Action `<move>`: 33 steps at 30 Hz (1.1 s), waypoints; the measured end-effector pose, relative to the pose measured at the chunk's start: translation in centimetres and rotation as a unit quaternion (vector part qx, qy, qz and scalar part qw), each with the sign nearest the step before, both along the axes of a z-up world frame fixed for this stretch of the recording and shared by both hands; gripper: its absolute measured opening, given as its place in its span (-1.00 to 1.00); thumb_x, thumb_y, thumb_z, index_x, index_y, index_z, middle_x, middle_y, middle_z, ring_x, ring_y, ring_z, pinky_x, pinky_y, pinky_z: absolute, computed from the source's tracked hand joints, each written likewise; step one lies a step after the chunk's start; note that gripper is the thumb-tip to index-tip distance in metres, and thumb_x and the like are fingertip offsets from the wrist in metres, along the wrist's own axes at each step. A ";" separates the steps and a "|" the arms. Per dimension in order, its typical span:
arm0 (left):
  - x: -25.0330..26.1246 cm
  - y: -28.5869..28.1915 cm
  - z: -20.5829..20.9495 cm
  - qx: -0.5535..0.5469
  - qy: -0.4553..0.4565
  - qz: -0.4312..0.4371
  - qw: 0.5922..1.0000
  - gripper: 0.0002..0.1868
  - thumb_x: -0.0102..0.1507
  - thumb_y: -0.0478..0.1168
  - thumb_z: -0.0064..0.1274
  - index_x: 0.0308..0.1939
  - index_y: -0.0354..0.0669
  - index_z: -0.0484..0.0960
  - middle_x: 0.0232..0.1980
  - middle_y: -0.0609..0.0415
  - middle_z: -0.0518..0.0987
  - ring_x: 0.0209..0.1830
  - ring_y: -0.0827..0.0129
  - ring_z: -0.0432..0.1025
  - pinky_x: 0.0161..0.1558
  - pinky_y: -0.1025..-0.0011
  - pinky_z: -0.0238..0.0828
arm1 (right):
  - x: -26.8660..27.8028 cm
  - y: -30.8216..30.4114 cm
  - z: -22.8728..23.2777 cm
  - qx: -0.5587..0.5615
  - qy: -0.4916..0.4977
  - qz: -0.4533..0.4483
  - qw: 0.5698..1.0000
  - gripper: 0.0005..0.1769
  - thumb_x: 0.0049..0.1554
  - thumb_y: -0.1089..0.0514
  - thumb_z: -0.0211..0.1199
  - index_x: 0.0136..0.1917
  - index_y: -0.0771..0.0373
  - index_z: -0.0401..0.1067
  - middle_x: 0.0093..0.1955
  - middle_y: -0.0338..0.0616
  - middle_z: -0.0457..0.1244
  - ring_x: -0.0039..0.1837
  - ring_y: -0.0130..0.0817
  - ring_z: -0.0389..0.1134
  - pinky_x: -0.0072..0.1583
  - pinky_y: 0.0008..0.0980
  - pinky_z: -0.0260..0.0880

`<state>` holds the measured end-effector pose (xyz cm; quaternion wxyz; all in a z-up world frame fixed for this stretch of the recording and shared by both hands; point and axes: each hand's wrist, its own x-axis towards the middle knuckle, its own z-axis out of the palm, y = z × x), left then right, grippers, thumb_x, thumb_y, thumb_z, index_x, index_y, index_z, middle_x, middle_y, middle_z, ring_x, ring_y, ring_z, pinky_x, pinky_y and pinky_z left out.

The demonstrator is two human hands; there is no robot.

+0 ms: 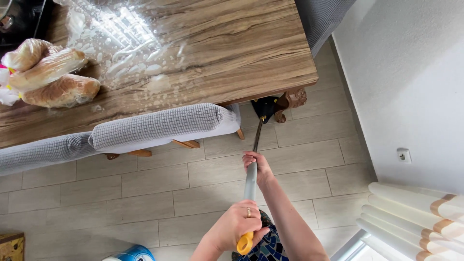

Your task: The person mops the tiled floor using a triangular mop and a bucket of soapy water. They clean around a dining table and chairs, dip the mop into the bucket to rinse it, and continue mopping near a glass door.

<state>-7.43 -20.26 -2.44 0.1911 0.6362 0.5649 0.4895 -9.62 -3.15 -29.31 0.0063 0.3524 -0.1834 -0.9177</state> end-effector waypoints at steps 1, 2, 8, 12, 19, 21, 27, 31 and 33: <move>0.1 0.2 -0.5 0.001 -0.002 0.002 1.000 -0.51 0.38 -0.35 0.06 -0.58 -0.19 0.18 -0.58 0.16 0.14 -0.58 0.28 0.09 -0.18 0.28 0.39 | -0.1 0.4 -1.9 0.001 -0.002 0.002 1.000 -0.64 0.17 0.43 0.11 -0.31 0.07 0.09 -0.49 -0.45 -0.01 -0.51 -0.75 0.00 -0.43 -0.76 0.08; 0.1 0.4 -1.0 0.011 0.008 0.000 1.000 -0.55 0.36 -0.37 0.03 -0.59 -0.22 0.19 -0.58 0.13 0.16 -0.59 0.23 0.10 -0.19 0.25 0.40 | -0.1 0.7 -3.7 -0.050 0.047 -0.013 0.998 -0.65 0.19 0.40 0.09 -0.33 0.08 0.11 -0.47 -0.45 0.00 -0.50 -0.74 0.00 -0.42 -0.73 0.07; 0.6 1.3 -2.5 0.068 -0.009 0.110 0.992 -0.60 0.25 -0.49 -0.04 -0.61 -0.23 0.15 -0.57 0.06 0.19 -0.62 0.22 0.02 -0.36 0.34 0.21 | -2.1 1.0 -4.0 0.023 0.037 0.017 0.999 -0.68 0.16 0.43 0.11 -0.28 0.09 0.14 -0.45 -0.44 0.05 -0.48 -0.75 0.06 -0.40 -0.77 0.15; 2.8 3.7 -5.3 0.084 0.003 0.139 0.987 -0.61 0.30 -0.47 -0.05 -0.61 -0.25 0.23 -0.58 0.01 0.25 -0.62 0.20 0.11 -0.36 0.31 0.21 | -1.5 4.6 -5.5 0.117 -0.006 0.111 0.987 -0.69 0.15 0.39 0.15 -0.27 0.08 0.14 -0.43 -0.47 0.08 -0.49 -0.83 0.03 -0.39 -0.81 0.07; 5.7 9.1 -6.4 0.118 0.001 0.237 0.964 -0.62 0.31 -0.41 -0.05 -0.56 -0.24 0.18 -0.52 0.00 0.21 -0.57 0.13 0.11 -0.39 0.27 0.12 | -1.0 10.9 -6.0 0.174 -0.042 0.280 0.943 -0.78 0.15 0.33 0.17 -0.23 0.10 0.21 -0.47 -0.53 0.10 -0.47 -0.87 0.07 -0.37 -0.79 0.27; 5.6 10.3 -5.4 0.108 0.013 0.254 0.961 -0.63 0.30 -0.41 -0.05 -0.56 -0.25 0.17 -0.51 0.00 0.23 -0.54 0.14 0.14 -0.38 0.28 0.19 | -1.0 11.9 -4.9 0.166 -0.052 0.299 0.938 -0.70 0.13 0.34 0.17 -0.31 0.07 0.15 -0.50 -0.51 0.08 -0.47 -0.83 0.06 -0.32 -0.78 0.27; 5.8 11.2 -4.5 0.085 -0.003 0.296 0.951 -0.63 0.30 -0.38 -0.03 -0.56 -0.21 0.19 -0.49 0.03 0.30 -0.52 0.19 0.20 -0.34 0.30 0.26 | -1.5 12.3 -2.8 0.255 -0.034 0.365 0.895 -0.67 0.09 0.32 0.20 -0.40 0.10 0.15 -0.54 -0.38 0.14 -0.46 -0.59 0.10 -0.29 -0.58 0.34; 5.3 11.1 -3.5 0.087 -0.006 0.311 0.946 -0.66 0.29 -0.39 -0.05 -0.56 -0.20 0.23 -0.47 0.02 0.33 -0.51 0.19 0.23 -0.29 0.31 0.28 | -2.3 11.8 -1.5 0.310 -0.047 0.402 0.860 -0.72 0.09 0.29 0.21 -0.40 0.13 0.23 -0.52 -0.35 0.19 -0.47 -0.47 0.16 -0.25 -0.51 0.34; 5.1 11.0 -3.3 0.085 -0.018 0.309 0.947 -0.69 0.30 -0.38 -0.06 -0.53 -0.19 0.25 -0.46 0.03 0.33 -0.49 0.19 0.24 -0.25 0.29 0.32 | -2.8 11.7 -0.3 0.284 -0.096 0.421 0.856 -0.77 0.12 0.28 0.20 -0.30 0.11 0.23 -0.51 -0.40 0.17 -0.46 -0.62 0.15 -0.24 -0.58 0.36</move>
